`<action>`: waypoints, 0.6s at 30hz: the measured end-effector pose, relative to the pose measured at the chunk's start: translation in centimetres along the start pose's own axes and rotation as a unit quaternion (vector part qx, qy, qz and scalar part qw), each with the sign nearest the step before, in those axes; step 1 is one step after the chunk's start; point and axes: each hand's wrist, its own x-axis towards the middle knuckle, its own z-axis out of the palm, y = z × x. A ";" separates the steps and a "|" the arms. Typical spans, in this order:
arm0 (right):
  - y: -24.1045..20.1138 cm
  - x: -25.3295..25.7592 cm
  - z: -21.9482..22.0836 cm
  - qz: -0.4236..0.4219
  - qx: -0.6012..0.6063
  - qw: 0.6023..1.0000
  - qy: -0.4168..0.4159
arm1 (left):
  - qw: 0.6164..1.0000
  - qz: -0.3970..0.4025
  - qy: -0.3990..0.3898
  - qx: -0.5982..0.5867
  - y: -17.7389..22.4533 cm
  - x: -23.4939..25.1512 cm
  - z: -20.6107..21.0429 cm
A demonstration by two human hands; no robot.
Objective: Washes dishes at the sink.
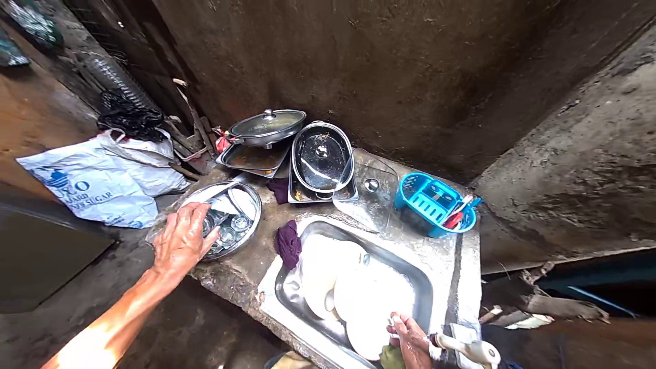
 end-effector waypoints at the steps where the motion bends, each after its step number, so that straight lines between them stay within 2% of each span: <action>1: -0.1 0.1 0.0 0.002 -0.013 1.000 0.001 | 1.000 0.004 -0.024 0.011 -0.3 0.1 0.2; 4: -0.1 0.4 0.0 0.005 -0.020 1.000 0.000 | 0.997 0.038 -0.057 0.038 -0.7 0.6 0.4; 7: 0.3 0.8 0.2 -0.008 -0.026 1.000 0.010 | 0.989 0.108 -0.084 0.058 -1.3 0.8 0.9; 9: 0.4 1.1 0.0 -0.003 -0.037 0.999 0.014 | 0.978 0.140 -0.132 0.076 -1.3 1.2 1.2; 12: 0.7 1.9 0.1 -0.016 -0.089 0.995 0.035 | 0.962 0.150 -0.198 0.114 -1.4 1.8 1.9; 15: 1.1 3.1 0.6 -0.050 -0.193 0.976 0.085 | 0.950 0.150 -0.236 0.141 -1.2 2.2 2.7; 18: 1.0 4.4 1.1 -0.031 -0.210 0.974 0.077 | 0.938 0.150 -0.279 0.141 -1.4 3.6 3.0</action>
